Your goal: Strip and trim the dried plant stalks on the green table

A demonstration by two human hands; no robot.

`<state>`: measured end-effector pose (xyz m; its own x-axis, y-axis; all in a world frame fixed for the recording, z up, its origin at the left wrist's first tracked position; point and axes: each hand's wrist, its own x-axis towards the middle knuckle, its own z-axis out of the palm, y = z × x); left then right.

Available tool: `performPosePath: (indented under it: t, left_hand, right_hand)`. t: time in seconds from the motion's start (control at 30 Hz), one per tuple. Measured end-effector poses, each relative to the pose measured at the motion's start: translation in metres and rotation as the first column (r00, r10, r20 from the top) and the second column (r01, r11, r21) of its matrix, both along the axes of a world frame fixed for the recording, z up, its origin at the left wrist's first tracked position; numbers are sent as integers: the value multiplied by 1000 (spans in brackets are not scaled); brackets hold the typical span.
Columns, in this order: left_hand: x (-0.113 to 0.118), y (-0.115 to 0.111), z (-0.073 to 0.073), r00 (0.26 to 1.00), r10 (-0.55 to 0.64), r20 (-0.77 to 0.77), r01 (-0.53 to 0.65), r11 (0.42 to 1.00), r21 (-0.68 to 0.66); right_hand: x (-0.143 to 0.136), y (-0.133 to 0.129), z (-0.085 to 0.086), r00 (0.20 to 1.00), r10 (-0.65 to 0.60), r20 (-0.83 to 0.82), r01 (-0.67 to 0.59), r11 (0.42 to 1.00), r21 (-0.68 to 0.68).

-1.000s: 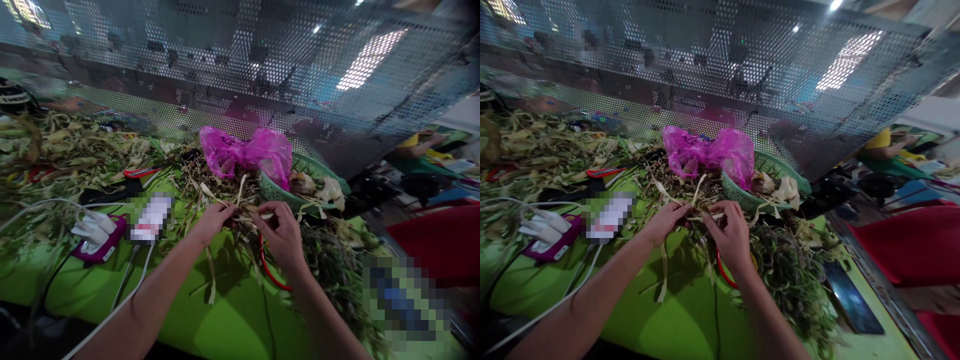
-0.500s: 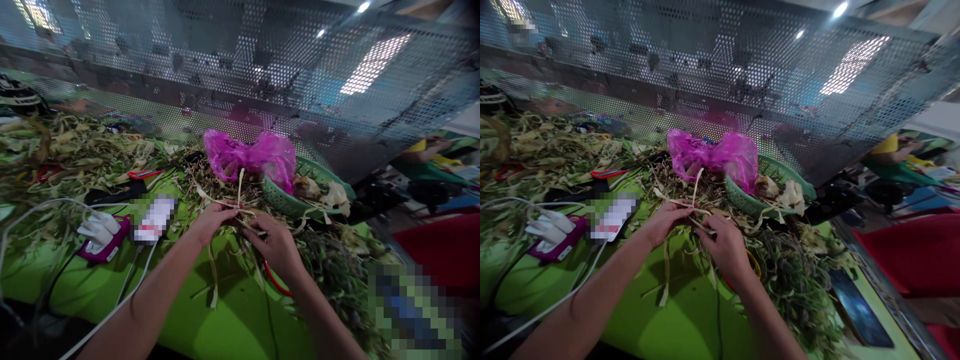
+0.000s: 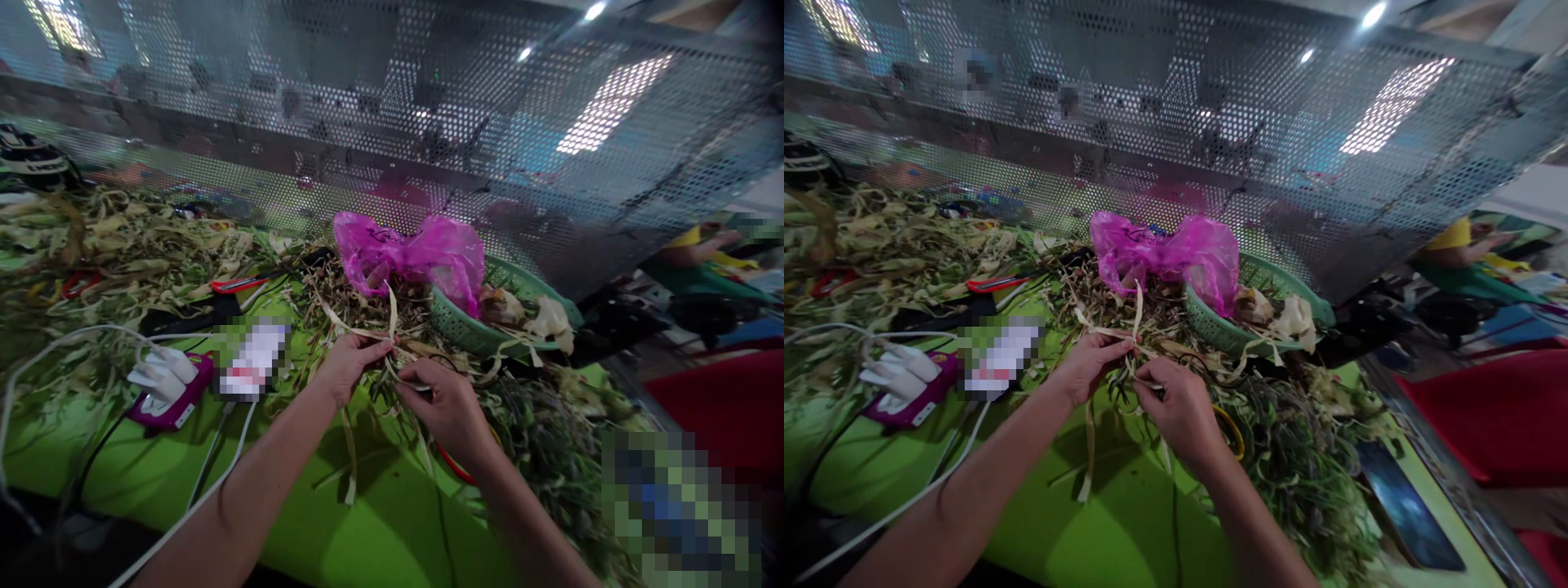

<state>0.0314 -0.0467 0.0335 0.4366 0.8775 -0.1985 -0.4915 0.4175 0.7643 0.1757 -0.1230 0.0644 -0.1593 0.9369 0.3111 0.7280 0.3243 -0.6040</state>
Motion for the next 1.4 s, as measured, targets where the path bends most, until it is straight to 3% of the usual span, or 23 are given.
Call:
performPosePath:
  t: [0.53,0.8,0.97,1.1,1.2,1.3,1.4]
  left_hand:
    - [4,-5,2,997,78,-16,-78,997,3]
    - [3,-5,7,994,89,-58,-91,996,-25]
    - [3,-2,1,992,103,-72,-102,994,28]
    - [-2,3,-2,987,111,-118,-92,984,154]
    - [-5,4,1,976,63,-208,-17,976,218]
    - [-5,1,4,970,-23,-241,73,976,203]
    - [-4,-2,5,980,-97,-175,123,981,148]
  right_hand:
    - [1,1,2,981,37,-191,-71,982,-175]
    - [-1,0,3,990,56,-131,-84,973,-217]
    - [2,-2,3,993,71,-95,-92,967,-239]
    - [4,-4,9,994,99,-39,-104,978,-180]
    - [8,-4,12,995,89,-36,-90,994,-53]
    - [12,-1,12,996,42,-78,-36,996,79]
    - [16,2,9,991,-34,-128,52,990,133]
